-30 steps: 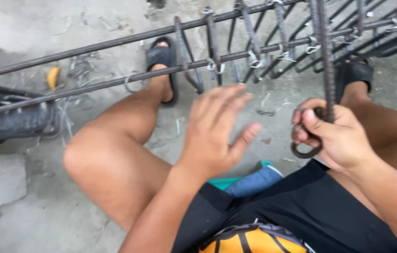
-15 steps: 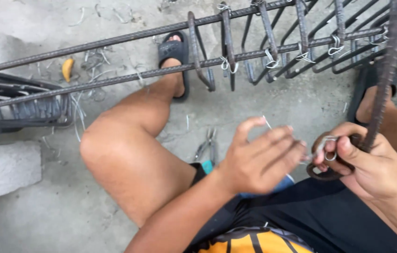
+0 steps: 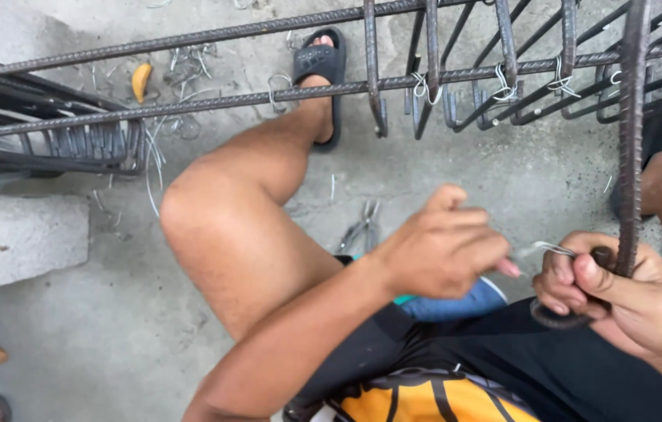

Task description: Tying metal stirrups to longitudinal rebar using wire and a twisting hook tool

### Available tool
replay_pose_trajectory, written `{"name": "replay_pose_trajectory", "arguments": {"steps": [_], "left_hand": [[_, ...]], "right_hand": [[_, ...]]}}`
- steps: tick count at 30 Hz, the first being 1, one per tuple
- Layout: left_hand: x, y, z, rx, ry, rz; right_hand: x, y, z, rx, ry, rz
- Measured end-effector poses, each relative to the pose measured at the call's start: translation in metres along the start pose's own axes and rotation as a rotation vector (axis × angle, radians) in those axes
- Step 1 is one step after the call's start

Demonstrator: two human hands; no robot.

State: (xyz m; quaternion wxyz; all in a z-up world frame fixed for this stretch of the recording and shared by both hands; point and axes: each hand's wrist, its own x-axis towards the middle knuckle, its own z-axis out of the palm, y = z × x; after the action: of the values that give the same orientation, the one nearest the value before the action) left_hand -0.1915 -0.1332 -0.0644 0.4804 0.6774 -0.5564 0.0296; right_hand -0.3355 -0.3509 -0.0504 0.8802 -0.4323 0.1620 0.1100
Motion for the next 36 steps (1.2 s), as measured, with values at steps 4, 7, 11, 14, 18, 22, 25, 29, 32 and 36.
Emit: {"name": "replay_pose_trajectory", "arguments": {"steps": [4,7,11,14,18,22,25,29,32,36], "left_hand": [[-0.009,-0.004,-0.018,-0.057,-0.087,-0.151],[-0.022,-0.01,-0.012,-0.118,-0.195,-0.224],[-0.038,0.003,-0.002,0.005,-0.208,-0.181],[-0.049,0.013,0.004,0.093,-0.266,-0.123],[-0.045,0.022,0.002,0.13,-0.306,-0.072],[-0.043,0.014,0.005,0.255,-0.277,-0.013],[-0.035,0.01,0.002,0.147,-0.267,0.016],[-0.03,0.008,-0.006,0.036,-0.238,-0.126],[-0.028,0.003,-0.011,-0.001,-0.226,-0.163],[-0.035,-0.001,-0.006,0.007,-0.272,-0.206]], "right_hand": [[0.005,0.008,-0.018,-0.306,0.061,0.037],[0.01,0.003,-0.029,-0.757,0.164,0.287],[0.018,-0.015,-0.013,-1.217,-0.007,0.424],[0.012,-0.015,-0.018,-1.247,-0.091,0.488],[0.008,-0.01,-0.029,-1.161,-0.124,0.548],[0.005,0.001,-0.049,-1.071,-0.063,0.542],[0.0,0.02,-0.053,-0.695,-0.012,0.365],[-0.008,0.036,-0.043,-0.304,0.001,0.238],[-0.012,0.042,-0.05,-0.31,-0.022,0.234],[-0.016,0.043,-0.053,-0.461,-0.035,0.234]]}}
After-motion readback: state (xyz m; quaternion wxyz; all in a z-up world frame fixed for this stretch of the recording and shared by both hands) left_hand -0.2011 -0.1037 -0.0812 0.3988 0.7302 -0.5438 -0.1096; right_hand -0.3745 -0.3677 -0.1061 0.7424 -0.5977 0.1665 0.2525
